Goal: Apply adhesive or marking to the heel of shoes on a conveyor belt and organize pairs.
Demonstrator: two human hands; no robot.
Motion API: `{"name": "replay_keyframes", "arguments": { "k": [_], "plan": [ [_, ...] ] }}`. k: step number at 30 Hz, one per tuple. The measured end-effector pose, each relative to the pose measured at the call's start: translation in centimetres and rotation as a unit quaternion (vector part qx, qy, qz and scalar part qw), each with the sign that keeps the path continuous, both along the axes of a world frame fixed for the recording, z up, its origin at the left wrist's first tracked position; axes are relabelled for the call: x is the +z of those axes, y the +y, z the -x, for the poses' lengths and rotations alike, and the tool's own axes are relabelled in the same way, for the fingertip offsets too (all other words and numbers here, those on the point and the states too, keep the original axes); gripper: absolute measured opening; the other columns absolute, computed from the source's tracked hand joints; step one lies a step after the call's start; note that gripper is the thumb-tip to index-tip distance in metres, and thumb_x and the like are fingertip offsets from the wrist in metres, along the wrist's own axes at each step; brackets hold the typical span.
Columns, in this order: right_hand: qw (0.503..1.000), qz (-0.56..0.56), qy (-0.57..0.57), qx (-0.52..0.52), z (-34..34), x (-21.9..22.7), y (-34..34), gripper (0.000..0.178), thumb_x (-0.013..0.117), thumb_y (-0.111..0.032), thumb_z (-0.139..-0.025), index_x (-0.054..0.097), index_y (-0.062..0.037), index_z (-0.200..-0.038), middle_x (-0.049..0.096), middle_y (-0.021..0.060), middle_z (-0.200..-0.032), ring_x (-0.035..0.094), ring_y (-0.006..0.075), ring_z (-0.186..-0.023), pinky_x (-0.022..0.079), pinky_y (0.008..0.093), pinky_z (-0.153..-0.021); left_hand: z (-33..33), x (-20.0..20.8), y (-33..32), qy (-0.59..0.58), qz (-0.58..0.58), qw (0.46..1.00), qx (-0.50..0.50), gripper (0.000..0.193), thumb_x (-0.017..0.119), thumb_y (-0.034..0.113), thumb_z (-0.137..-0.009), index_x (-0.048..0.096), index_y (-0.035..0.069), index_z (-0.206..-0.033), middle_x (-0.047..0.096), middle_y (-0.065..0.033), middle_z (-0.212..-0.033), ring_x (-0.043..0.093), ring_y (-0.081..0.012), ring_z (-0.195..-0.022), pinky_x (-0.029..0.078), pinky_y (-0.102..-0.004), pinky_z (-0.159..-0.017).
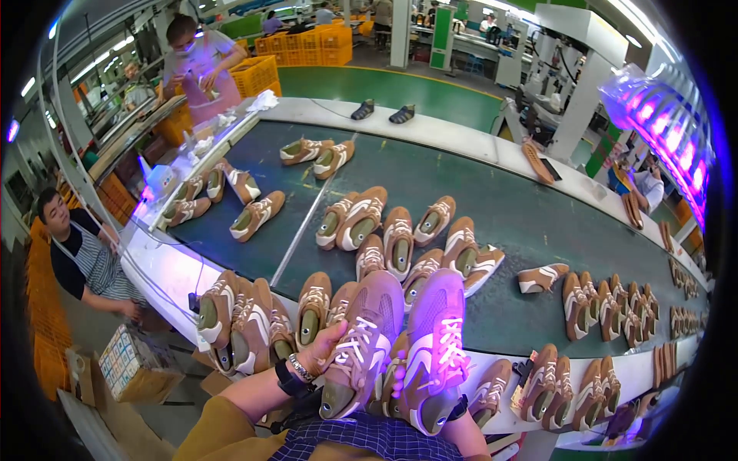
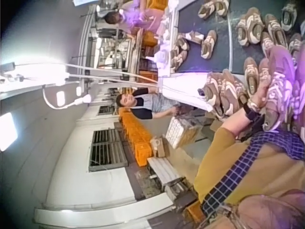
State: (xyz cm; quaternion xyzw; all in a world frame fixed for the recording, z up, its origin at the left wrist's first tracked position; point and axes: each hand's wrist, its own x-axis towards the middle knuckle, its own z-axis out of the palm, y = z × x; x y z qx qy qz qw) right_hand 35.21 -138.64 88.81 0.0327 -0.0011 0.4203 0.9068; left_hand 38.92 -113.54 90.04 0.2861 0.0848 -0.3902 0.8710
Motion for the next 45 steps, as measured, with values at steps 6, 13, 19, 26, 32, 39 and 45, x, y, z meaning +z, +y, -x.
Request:
{"name": "replay_keyframes", "arguments": {
  "k": [6,13,19,26,32,39,45],
  "plan": [
    [0.999,0.005,-0.051,0.006,1.1,0.1,-1.8,0.094,0.052,-0.067,-0.073,0.035,0.0038,-0.132,0.054,0.0229,-0.113,0.055,0.0400,-0.101,0.044,0.0498,-0.090,0.0,0.8,-2.9,-0.007,-0.074,0.997,-0.002,0.063,0.050,0.054,-0.087,0.050,0.002,-0.121,0.062,-0.0156,-0.107,0.062,-0.0279,-0.096,0.050,-0.0422,-0.086],
    [0.998,-0.010,-0.056,-0.033,2.4,-1.3,-2.9,0.101,0.055,-0.072,-0.068,0.033,0.0033,-0.132,0.052,0.0216,-0.115,0.055,0.0386,-0.103,0.045,0.0495,-0.089,0.0,-2.8,-4.1,0.014,0.170,0.985,-0.042,0.064,0.054,0.051,-0.085,0.046,0.002,-0.126,0.058,-0.0157,-0.116,0.059,-0.0272,-0.102,0.047,-0.0403,-0.090],
    [0.995,0.052,-0.059,-0.056,1.8,-1.2,-4.0,0.104,0.053,-0.075,-0.066,0.033,0.0032,-0.132,0.052,0.0217,-0.116,0.055,0.0378,-0.103,0.046,0.0493,-0.088,0.0,-4.3,-4.3,0.059,0.196,0.978,-0.030,0.058,0.052,0.051,-0.087,0.050,0.003,-0.118,0.062,-0.0125,-0.104,0.063,-0.0240,-0.092,0.051,-0.0380,-0.082],
    [0.985,0.141,-0.060,-0.079,0.8,-0.5,-4.4,0.103,0.051,-0.075,-0.067,0.034,0.0031,-0.132,0.052,0.0220,-0.116,0.055,0.0374,-0.102,0.046,0.0488,-0.087,-0.1,-5.8,-4.1,0.076,0.200,0.977,-0.001,0.054,0.052,0.050,-0.087,0.052,0.004,-0.114,0.064,-0.0111,-0.097,0.064,-0.0222,-0.084,0.054,-0.0353,-0.075],
    [0.968,0.225,-0.054,-0.093,0.6,0.8,-5.1,0.102,0.050,-0.075,-0.068,0.034,0.0030,-0.131,0.052,0.0224,-0.115,0.055,0.0371,-0.102,0.047,0.0485,-0.087,0.1,-2.5,-5.0,0.082,0.179,0.980,-0.013,0.057,0.050,0.048,-0.087,0.050,0.002,-0.121,0.061,-0.0160,-0.109,0.061,-0.0281,-0.098,0.047,-0.0418,-0.090],
    [0.913,0.284,-0.107,-0.271,-1.3,2.8,-3.3,0.077,0.050,-0.059,-0.081,0.035,-0.0046,-0.134,0.049,0.0218,-0.125,0.053,0.0321,-0.111,0.044,0.0473,-0.093,-2.6,0.3,-7.1,-0.047,0.104,0.974,0.195,0.065,0.056,0.035,-0.075,0.044,-0.002,-0.126,0.056,-0.0199,-0.118,0.055,-0.0330,-0.108,0.042,-0.0471,-0.097],
    [0.860,0.275,0.045,-0.427,-1.9,2.8,-3.1,0.050,0.056,-0.030,-0.089,0.040,-0.0060,-0.130,0.053,0.0119,-0.125,0.053,0.0269,-0.114,0.042,0.0467,-0.098,-2.7,0.3,-6.7,0.004,0.077,0.948,0.309,0.048,0.058,0.021,-0.079,0.049,0.003,-0.123,0.056,-0.0129,-0.120,0.053,-0.0290,-0.112,0.038,-0.0446,-0.102]
  ]
}}
